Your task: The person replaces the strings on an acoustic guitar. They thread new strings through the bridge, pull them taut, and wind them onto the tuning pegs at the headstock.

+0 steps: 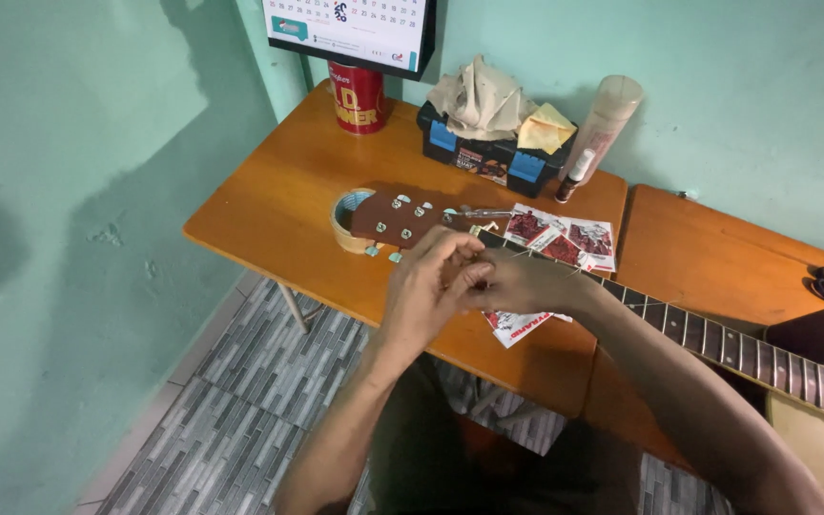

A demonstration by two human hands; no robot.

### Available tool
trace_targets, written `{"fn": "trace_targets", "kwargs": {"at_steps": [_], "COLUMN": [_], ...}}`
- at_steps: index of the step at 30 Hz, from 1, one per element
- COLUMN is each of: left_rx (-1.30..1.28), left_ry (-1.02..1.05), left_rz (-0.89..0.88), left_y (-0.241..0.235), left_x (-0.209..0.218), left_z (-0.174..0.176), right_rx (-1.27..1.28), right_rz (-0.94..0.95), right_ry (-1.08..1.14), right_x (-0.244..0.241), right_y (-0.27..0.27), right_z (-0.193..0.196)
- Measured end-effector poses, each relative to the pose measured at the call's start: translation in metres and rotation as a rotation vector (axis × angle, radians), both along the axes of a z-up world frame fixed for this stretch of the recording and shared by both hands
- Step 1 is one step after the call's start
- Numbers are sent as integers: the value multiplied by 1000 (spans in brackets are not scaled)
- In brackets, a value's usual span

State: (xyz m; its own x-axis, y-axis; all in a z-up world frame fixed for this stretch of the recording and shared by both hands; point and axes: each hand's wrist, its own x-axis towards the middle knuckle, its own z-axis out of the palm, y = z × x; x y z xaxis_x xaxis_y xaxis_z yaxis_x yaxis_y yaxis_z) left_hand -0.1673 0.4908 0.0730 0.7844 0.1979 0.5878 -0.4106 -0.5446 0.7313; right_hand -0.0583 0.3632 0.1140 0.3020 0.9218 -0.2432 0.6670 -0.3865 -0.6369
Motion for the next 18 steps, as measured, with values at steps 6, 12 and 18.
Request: {"fn": "trace_targets", "kwargs": {"at_steps": [6,12,18], "left_rx": [205,-391,-687], "left_ry": [-17,41,72], "left_rz": [118,20,-11], "left_y": [-9,-7,5], "left_x": [5,17,14], "left_z": [-13,-39,-43], "right_rx": [21,184,773], "right_rz": [12,-89,-264], "right_ry": [-137,20,280], "right_x": [6,13,16], "right_y": [-10,-10,-25], "right_z": [-30,-41,-29]}}
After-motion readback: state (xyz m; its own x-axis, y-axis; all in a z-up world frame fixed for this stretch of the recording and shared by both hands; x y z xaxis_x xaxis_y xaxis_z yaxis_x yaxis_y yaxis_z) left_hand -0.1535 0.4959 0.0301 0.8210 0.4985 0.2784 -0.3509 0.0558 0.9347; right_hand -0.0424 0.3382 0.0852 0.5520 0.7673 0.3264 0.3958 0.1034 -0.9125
